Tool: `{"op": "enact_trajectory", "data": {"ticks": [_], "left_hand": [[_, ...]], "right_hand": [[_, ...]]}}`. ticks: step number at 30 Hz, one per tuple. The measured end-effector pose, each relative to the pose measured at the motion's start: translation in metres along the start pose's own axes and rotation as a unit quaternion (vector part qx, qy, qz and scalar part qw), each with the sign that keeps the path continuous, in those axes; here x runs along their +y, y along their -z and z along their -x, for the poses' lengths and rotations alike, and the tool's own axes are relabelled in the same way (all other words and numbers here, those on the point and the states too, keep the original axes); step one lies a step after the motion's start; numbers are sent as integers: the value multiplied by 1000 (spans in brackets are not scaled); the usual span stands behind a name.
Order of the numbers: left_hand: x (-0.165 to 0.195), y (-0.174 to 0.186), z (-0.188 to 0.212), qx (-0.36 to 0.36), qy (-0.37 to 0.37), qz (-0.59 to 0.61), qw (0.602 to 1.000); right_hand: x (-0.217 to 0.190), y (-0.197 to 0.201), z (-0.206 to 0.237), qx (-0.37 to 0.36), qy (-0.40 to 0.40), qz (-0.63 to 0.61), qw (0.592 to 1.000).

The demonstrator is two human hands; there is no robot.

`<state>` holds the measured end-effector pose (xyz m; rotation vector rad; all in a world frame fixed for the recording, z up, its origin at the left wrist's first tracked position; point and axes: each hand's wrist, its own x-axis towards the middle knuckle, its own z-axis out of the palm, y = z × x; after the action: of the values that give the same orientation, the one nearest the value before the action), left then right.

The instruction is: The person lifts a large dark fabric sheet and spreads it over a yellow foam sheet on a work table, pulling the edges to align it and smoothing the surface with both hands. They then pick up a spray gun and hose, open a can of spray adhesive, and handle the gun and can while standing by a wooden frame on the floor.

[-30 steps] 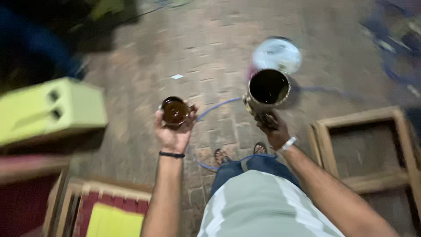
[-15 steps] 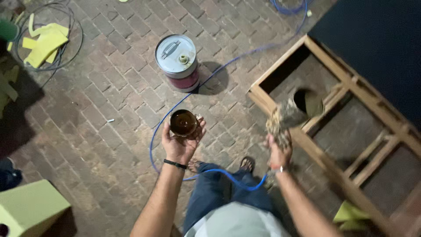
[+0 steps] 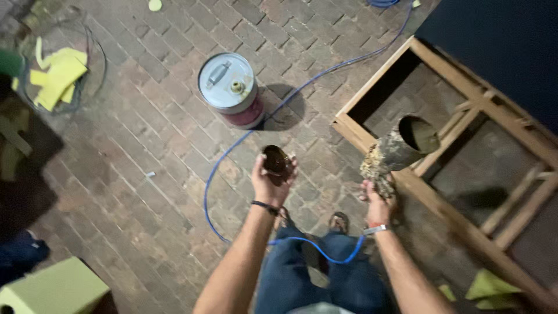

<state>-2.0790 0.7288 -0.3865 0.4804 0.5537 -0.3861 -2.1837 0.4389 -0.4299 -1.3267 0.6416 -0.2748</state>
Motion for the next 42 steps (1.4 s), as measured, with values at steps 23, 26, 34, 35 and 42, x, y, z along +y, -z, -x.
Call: {"op": "enact_trajectory", "data": {"ticks": [23, 26, 34, 35, 42], "left_hand": [[-171, 21, -342, -202, 205, -26, 957], [-172, 4, -355, -232, 247, 18, 941], [-195, -6, -374, -41, 136, -136, 981], [-196, -6, -377, -12, 127, -167, 978], [-202, 13, -393, 33, 107, -173, 979]], "right_hand": [[87, -77, -154, 183, 47, -126, 974], [70, -88, -165, 134, 92, -120, 979], [46, -108, -158, 112, 61, -102, 987], [46, -109, -157, 99, 61, -99, 988], [62, -119, -172, 76, 37, -87, 993]]}}
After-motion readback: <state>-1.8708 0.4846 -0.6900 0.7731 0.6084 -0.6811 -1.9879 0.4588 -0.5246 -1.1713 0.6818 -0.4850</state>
